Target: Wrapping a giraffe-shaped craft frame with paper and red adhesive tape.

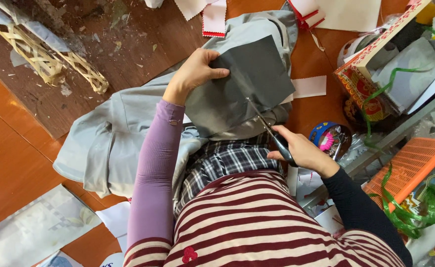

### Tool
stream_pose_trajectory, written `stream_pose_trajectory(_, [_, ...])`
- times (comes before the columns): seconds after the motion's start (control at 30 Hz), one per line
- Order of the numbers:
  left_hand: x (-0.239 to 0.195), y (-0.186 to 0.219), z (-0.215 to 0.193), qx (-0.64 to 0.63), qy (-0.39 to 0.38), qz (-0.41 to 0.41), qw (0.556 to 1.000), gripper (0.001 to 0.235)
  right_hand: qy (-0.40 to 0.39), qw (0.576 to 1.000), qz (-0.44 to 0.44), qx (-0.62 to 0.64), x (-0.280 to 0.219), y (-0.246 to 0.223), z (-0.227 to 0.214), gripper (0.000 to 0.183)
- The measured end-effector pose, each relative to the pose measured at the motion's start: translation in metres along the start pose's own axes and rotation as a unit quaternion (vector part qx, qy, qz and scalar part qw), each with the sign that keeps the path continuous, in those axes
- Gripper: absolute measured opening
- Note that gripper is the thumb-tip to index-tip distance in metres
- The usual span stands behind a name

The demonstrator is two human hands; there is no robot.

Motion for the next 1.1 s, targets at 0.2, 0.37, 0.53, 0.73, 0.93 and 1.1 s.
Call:
stream_pose_trajectory(0.2, [0.001, 0.003, 0.001, 0.042, 0.001, 0.006, 0.999, 0.017, 0.024, 0.998, -0.015, 0.058, 0.002, 0.016, 0.007, 0.078])
stream_pose_trajectory(0.37, [-0.009, 0.012, 0.004, 0.09, 0.006, 0.032, 0.995, 0.019, -0.042, 0.996, -0.004, 0.084, 0.004, 0.01, 0.014, 0.084])
stream_pose_trajectory(0.53, [-0.016, 0.017, 0.015, 0.056, -0.011, 0.041, 0.998, 0.019, -0.023, 0.996, -0.008, 0.085, 0.011, 0.014, 0.022, 0.081])
stream_pose_trajectory(0.73, [-0.012, 0.004, 0.008, 0.091, 0.02, 0.049, 0.994, 0.017, 0.017, 0.992, -0.053, 0.109, 0.012, 0.018, 0.022, 0.077])
stream_pose_trajectory(0.93, [-0.02, 0.016, 0.016, 0.054, -0.001, 0.071, 0.996, 0.016, -0.042, 0.981, -0.05, 0.185, 0.024, 0.017, 0.03, 0.08])
stream_pose_trajectory(1.1, [-0.017, 0.007, 0.009, 0.049, 0.013, 0.062, 0.997, 0.016, 0.05, 0.986, -0.061, 0.144, 0.027, 0.016, 0.027, 0.071])
Point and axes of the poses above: each hand's wrist, its own x-axis towards the middle knuckle, its own z-axis out of the palm, y = z × x, the point moved 7 cm from there along x, towards the middle knuckle, and after that the axes turned 7 degrees about -z, right-handed, at the moved point
